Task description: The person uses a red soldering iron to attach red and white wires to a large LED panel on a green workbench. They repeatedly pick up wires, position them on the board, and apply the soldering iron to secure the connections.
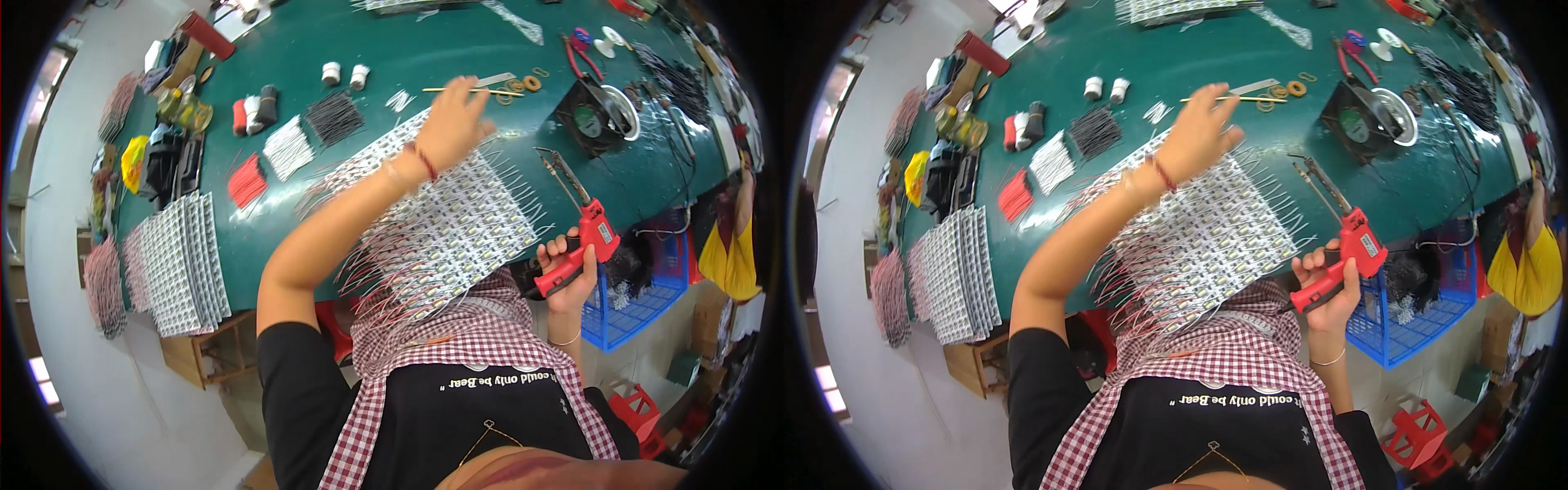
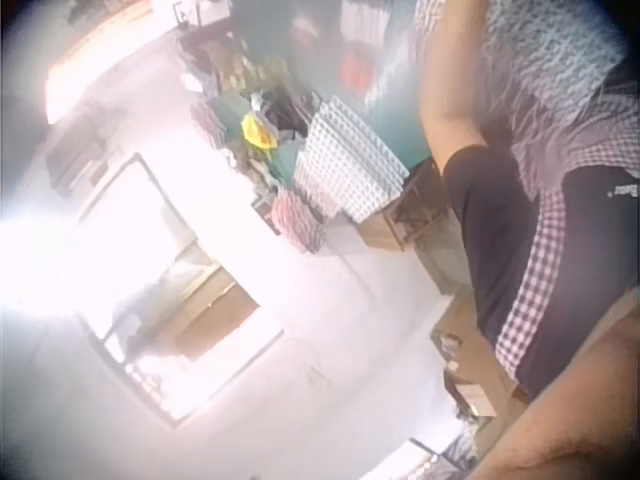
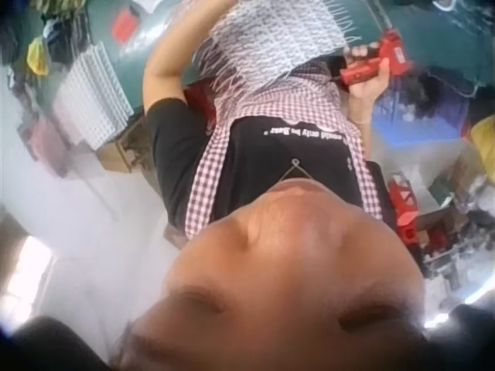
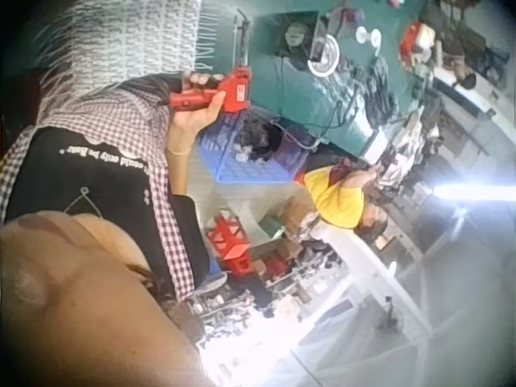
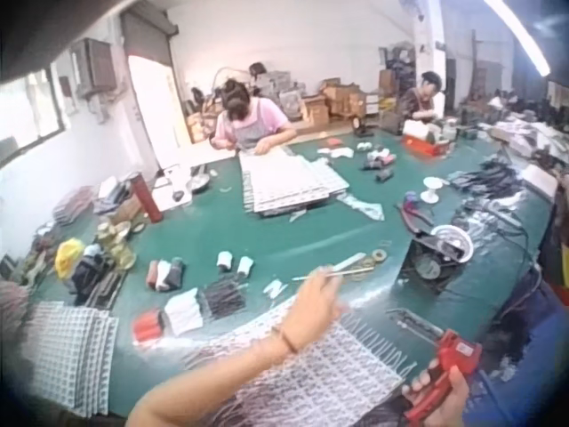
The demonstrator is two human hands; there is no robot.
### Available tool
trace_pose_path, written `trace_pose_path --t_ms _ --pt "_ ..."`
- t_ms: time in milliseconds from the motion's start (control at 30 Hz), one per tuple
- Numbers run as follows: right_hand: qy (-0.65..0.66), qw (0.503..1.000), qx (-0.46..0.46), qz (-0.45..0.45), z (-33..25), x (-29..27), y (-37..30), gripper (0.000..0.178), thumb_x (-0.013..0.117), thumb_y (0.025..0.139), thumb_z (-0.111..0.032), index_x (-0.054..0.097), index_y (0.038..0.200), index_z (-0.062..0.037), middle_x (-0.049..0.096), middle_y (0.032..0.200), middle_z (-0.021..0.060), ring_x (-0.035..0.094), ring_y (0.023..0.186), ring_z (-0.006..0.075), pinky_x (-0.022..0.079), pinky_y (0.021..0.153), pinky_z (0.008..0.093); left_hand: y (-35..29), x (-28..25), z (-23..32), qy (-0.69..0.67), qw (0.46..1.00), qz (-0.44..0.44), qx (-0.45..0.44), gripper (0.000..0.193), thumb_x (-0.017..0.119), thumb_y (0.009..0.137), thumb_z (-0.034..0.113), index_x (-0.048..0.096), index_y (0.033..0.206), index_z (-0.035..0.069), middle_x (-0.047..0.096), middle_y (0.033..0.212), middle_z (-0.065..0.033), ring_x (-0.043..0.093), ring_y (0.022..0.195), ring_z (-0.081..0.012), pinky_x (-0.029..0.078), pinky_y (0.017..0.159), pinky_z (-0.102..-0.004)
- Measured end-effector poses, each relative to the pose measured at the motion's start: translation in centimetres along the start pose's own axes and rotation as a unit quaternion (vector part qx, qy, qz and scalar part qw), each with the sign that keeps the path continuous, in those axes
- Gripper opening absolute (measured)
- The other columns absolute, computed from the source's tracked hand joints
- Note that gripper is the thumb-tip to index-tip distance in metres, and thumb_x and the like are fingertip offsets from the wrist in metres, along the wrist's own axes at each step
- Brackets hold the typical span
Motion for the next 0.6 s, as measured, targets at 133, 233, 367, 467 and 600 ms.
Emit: trace_pose_path --t_ms 133,233,367,467,600 --pt "0.023 0.998 0.053 -0.025 0.7 0.7 1.6 0.036 0.054 0.097 -0.034 0.048 0.116 -0.0047 0.053 0.087 0.0080 0.055 0.087 0.0204 0.051 0.092 0.0417 -8.9 -3.5 6.0 0.138 0.975 -0.085 -0.151 0.068 0.059 0.090 0.035 0.037 0.141 -0.005 0.028 0.151 -0.0248 0.021 0.142 -0.0414 0.018 0.112 -0.0575" --pt "0.011 0.996 0.077 -0.051 0.9 2.2 3.1 0.036 0.055 0.096 -0.035 0.047 0.114 -0.0046 0.051 0.085 0.0070 0.054 0.084 0.0188 0.052 0.090 0.0408 -12.7 -3.8 2.8 0.203 0.943 -0.128 -0.230 0.071 0.052 0.092 0.040 0.034 0.142 -0.007 0.024 0.153 -0.0251 0.017 0.144 -0.0404 0.012 0.114 -0.0586" --pt "0.020 0.992 0.084 -0.094 1.3 2.9 4.3 0.037 0.055 0.096 -0.035 0.049 0.114 -0.0040 0.055 0.086 0.0089 0.057 0.085 0.0216 0.051 0.092 0.0436 -15.2 -4.5 1.2 0.218 0.938 -0.114 -0.244 0.071 0.048 0.093 0.041 0.034 0.141 -0.010 0.024 0.152 -0.0293 0.018 0.144 -0.0388 0.011 0.114 -0.0582" --pt "0.031 0.993 0.082 -0.084 1.9 2.7 4.4 0.037 0.055 0.095 -0.035 0.049 0.114 -0.0042 0.055 0.085 0.0085 0.057 0.085 0.0214 0.051 0.091 0.0430 -16.0 -4.9 2.1 0.225 0.936 -0.106 -0.250 0.070 0.047 0.093 0.038 0.035 0.139 -0.012 0.027 0.151 -0.0294 0.022 0.143 -0.0388 0.012 0.115 -0.0553" --pt "0.038 0.993 0.086 -0.068 2.7 1.8 4.3 0.037 0.056 0.095 -0.035 0.050 0.115 -0.0046 0.055 0.085 0.0080 0.057 0.085 0.0212 0.051 0.091 0.0423 -18.0 -5.6 2.4 0.215 0.945 -0.092 -0.227 0.065 0.046 0.092 0.032 0.036 0.139 -0.012 0.028 0.150 -0.0287 0.025 0.142 -0.0388 0.014 0.115 -0.0551"
Point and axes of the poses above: each hand's wrist, its own y-axis towards the middle knuckle, its own x-axis out of the palm, z = x × y, the point moved 1 cm from there along y, towards the middle knuckle
